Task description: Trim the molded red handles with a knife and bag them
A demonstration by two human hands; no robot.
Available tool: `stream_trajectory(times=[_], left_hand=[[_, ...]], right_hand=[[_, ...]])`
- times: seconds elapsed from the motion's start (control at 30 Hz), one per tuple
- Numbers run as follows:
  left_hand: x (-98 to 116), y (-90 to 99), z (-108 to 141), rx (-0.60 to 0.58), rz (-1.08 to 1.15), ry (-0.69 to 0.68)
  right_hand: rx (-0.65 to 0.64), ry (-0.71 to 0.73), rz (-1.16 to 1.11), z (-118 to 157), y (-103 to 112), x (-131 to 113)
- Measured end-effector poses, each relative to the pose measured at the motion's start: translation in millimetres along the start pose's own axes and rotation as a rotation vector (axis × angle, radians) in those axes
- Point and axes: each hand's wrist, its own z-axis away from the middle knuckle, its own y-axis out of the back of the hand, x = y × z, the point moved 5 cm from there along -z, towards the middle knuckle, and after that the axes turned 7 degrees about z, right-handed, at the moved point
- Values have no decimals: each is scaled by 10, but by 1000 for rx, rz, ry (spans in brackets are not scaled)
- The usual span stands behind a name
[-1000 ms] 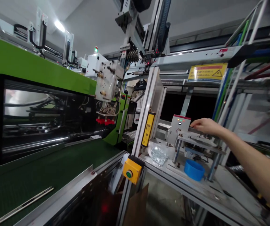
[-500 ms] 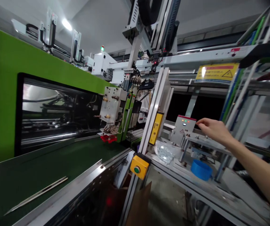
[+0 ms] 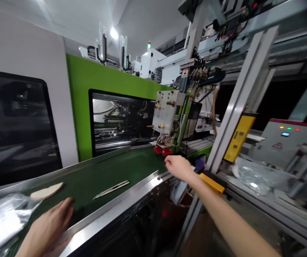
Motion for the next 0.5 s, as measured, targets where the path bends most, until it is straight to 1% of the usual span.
stream_trajectory(times=[0.03,0.1,0.13,0.2,0.27,0.33,0.43,0.5], left_hand=[[21,-9,12,-35,-4,4],[58,-18,34,-92,-16,19],[67,-18,42,-108,-26,32],[63,-22,50,-122,-47,67],[42,-38,51,-130,-59,96],[15,-63,47,-146,-61,114],[-23,-92,42,-173,-66,135],[-42,-101,40,-187,-72,142]], right_hand=[[-24,-19,-23,-100,-228,-74],[-39,-96,-58,-270,-616,-126],[-32,-149,-68,-337,-771,-110],[2,-262,-77,-446,-1006,-22],[42,-348,-77,-538,-1163,90],[70,-387,-77,-635,-1277,181],[77,-379,-85,-784,-1422,243],[45,-343,-92,-859,-1519,231]])
